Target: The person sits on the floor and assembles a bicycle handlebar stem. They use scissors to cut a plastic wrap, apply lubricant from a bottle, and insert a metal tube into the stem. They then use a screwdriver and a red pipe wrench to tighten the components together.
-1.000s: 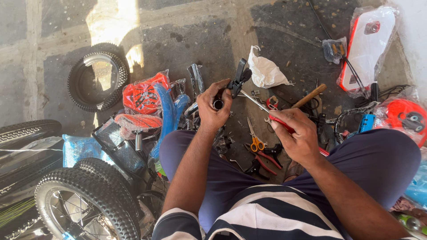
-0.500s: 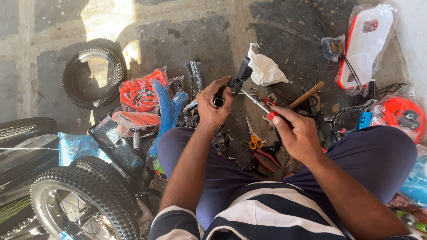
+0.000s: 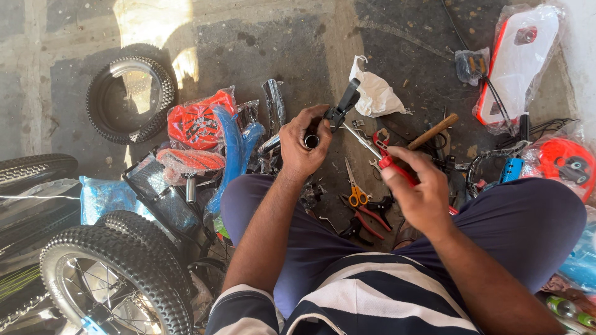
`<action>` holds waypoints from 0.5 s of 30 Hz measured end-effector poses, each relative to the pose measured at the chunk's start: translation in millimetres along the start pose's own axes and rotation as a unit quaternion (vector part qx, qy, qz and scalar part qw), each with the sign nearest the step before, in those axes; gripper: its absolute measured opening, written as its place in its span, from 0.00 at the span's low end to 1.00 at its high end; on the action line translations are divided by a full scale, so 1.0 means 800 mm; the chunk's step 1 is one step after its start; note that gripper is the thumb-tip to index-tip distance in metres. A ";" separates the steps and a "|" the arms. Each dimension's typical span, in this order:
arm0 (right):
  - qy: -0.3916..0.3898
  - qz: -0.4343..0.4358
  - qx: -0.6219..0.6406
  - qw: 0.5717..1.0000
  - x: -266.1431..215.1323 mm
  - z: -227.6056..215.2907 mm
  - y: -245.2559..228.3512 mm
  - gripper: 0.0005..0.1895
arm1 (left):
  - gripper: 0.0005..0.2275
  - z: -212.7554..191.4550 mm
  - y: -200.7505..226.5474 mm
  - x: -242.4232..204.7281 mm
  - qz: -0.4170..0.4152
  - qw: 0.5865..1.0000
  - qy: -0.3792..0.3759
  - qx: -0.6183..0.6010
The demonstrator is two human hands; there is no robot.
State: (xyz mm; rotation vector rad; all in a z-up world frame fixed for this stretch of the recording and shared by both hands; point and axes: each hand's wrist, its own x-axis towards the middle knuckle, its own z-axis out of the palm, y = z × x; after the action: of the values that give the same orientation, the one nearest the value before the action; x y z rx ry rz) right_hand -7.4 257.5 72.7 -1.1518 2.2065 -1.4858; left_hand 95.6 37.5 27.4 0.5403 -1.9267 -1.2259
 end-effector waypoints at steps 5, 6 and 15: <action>0.040 -0.123 -0.125 0.984 -0.002 0.001 0.000 0.13 | 0.11 0.001 -0.002 -0.002 -0.019 0.999 -0.016 -0.038; 0.029 -0.098 -0.093 0.990 0.000 -0.001 -0.001 0.14 | 0.11 0.001 -0.002 -0.003 -0.017 0.999 -0.019 -0.042; 0.031 -0.100 -0.129 0.986 0.001 -0.003 -0.003 0.13 | 0.11 0.005 -0.006 -0.004 -0.008 1.000 -0.014 -0.024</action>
State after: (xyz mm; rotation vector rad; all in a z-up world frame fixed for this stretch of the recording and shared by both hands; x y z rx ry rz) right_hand -8.7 258.3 75.9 -1.4652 2.4432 -1.3511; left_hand 93.8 39.7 21.0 0.5170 -1.9151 -1.2938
